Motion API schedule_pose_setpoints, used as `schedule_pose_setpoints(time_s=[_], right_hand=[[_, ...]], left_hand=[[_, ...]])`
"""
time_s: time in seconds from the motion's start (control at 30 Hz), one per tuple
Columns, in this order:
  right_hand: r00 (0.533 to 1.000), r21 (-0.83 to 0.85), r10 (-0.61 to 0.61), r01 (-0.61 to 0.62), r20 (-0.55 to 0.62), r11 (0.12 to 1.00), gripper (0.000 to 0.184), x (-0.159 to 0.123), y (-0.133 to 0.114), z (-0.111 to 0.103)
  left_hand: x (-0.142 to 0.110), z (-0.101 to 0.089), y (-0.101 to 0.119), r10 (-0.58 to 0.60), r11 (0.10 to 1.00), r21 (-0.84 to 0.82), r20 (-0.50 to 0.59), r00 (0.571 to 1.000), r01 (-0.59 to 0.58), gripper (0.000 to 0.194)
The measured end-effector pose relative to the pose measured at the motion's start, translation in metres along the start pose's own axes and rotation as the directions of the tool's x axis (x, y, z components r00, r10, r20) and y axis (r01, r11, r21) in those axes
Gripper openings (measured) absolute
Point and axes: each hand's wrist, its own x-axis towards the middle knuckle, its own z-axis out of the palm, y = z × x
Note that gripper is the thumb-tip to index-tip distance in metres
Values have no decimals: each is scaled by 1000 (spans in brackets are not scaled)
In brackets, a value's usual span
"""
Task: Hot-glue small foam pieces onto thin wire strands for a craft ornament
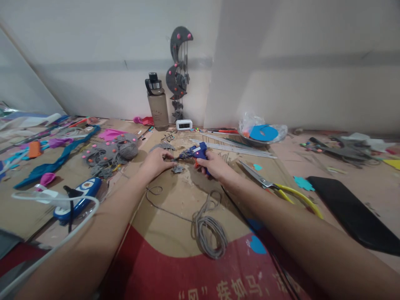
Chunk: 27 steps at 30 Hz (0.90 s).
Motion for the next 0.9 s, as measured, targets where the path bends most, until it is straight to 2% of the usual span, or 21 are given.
schedule_pose_setpoints(time_s=[0.13, 0.3, 0.6, 0.9], right_hand=[[999, -11, -33, 33, -20, 999, 5, 4, 3, 0], [1000, 40, -22, 22, -2, 999, 7, 0, 2, -1], [999, 35, 31, -32, 11, 999, 6, 2, 3, -2], [1000, 4, 24, -24, 8, 1000, 8, 0, 0, 0]], left_hand=[[1, 0, 1, -11, 1000, 14, 8, 1000, 11, 33], [0, -1, 1, -4, 1000, 21, 7, 1000, 4, 34], [2, 1, -1, -8, 1000, 3, 12, 1000, 8, 33], [0, 0, 1, 10, 1000, -5, -1, 1000, -10, 33]])
